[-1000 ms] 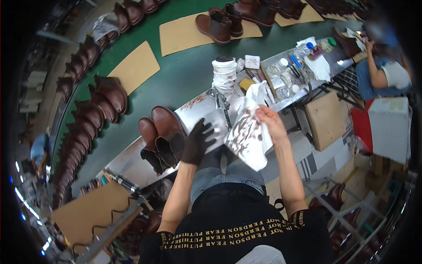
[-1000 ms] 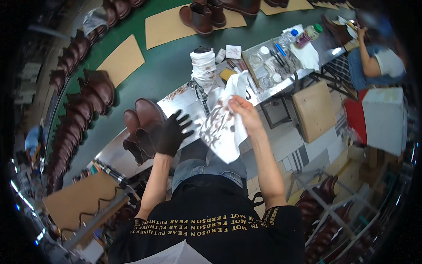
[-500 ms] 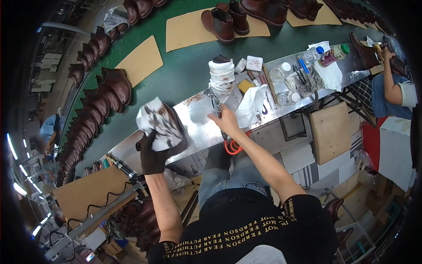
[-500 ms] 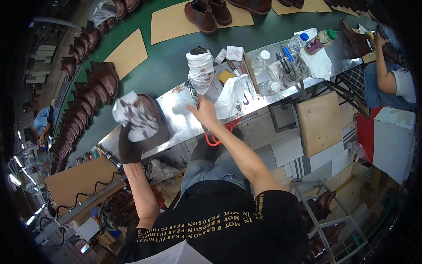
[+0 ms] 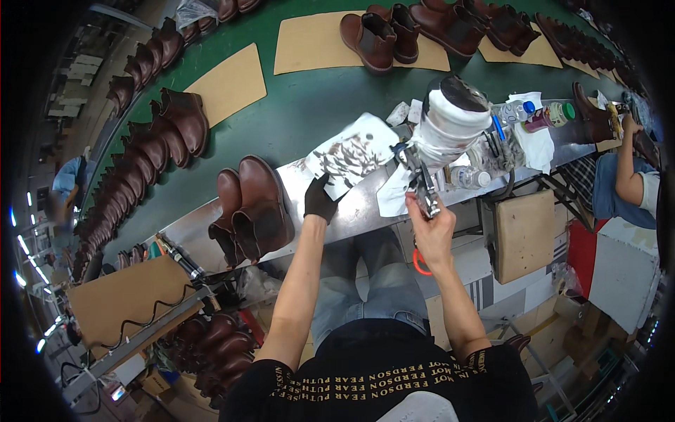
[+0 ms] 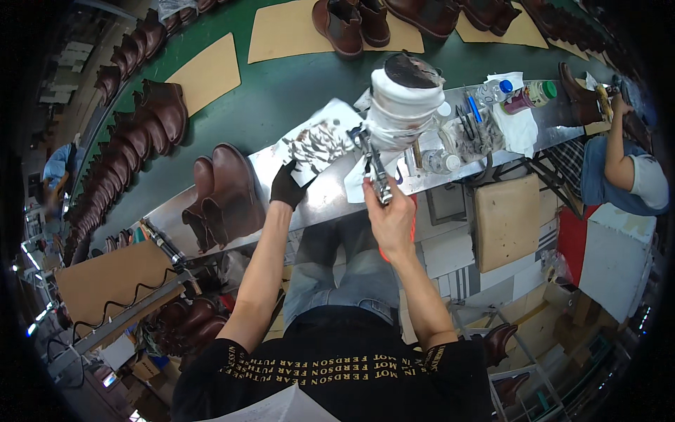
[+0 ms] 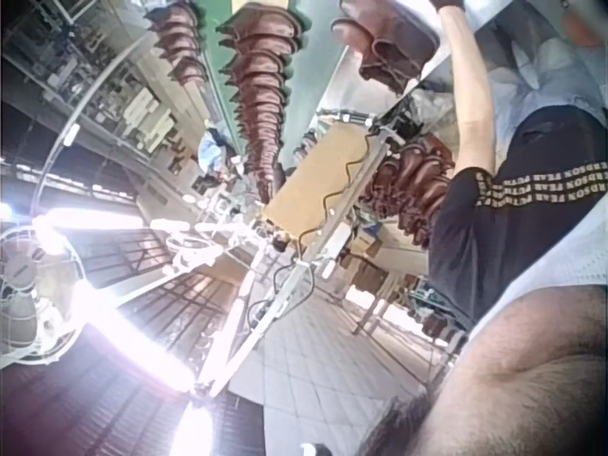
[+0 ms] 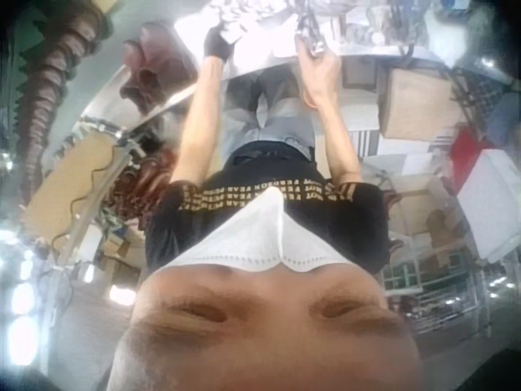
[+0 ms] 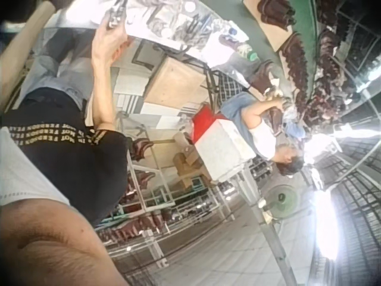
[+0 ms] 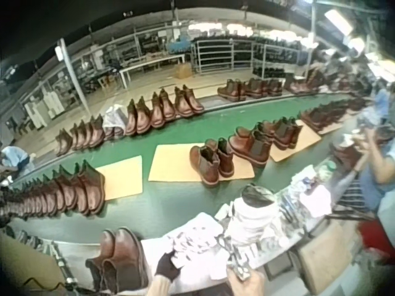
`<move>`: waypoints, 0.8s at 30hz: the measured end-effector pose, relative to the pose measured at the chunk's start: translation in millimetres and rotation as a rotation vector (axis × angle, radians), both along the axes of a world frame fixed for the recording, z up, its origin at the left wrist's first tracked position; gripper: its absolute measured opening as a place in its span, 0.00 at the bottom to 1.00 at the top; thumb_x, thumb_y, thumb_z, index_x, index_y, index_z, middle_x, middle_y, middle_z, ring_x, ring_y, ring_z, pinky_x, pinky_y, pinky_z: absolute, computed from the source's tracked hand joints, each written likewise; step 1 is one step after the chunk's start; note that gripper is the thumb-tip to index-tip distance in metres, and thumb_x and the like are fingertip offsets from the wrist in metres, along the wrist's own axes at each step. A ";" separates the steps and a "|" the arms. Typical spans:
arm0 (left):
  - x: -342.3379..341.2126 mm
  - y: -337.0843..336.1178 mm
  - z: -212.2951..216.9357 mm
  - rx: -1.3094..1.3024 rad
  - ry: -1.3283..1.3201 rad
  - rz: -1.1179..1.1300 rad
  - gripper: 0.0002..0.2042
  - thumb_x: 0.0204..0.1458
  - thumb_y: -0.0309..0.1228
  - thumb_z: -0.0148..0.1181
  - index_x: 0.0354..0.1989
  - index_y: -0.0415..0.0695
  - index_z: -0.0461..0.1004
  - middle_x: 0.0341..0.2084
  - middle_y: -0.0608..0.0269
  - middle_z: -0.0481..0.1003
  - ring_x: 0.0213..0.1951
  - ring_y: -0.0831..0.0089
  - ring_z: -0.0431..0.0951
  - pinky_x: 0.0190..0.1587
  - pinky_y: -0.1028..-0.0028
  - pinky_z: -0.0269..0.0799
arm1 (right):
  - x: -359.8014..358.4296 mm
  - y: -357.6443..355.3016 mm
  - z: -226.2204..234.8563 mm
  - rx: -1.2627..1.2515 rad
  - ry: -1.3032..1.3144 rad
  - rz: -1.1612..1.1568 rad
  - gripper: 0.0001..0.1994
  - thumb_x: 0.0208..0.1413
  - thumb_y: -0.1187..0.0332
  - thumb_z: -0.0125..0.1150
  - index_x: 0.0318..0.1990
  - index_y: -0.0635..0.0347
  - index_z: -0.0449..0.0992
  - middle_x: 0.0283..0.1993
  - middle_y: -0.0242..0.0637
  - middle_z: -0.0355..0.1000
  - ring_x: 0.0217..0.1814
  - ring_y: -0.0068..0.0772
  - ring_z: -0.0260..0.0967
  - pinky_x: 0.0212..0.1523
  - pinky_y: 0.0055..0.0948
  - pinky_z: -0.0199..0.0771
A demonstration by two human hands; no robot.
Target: The worker is polishing and cleaning brown leather boots at a footwear manufacturing assembly line, using a cloth and a spray tool.
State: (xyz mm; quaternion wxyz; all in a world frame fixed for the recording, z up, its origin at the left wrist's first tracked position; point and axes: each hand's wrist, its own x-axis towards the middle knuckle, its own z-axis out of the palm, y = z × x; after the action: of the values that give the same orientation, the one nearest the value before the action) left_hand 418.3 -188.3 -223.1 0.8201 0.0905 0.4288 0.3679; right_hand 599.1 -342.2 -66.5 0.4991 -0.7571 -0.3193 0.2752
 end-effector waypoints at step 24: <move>-128.2 -178.8 43.0 0.281 0.822 -0.219 0.10 0.54 0.31 0.53 0.41 0.38 0.70 0.30 0.58 0.75 0.30 0.71 0.76 0.34 0.74 0.72 | -6.2 19.5 -53.2 -0.022 -0.336 -0.009 0.21 0.44 0.61 0.66 0.42 0.66 0.70 0.38 0.45 0.68 0.44 0.45 0.63 0.45 0.40 0.62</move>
State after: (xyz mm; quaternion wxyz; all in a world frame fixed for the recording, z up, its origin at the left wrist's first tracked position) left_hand 290.1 -367.1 -180.2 0.5956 0.3847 0.6527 0.2670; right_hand 592.9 -322.7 -119.7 0.4318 -0.7993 -0.3917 0.1459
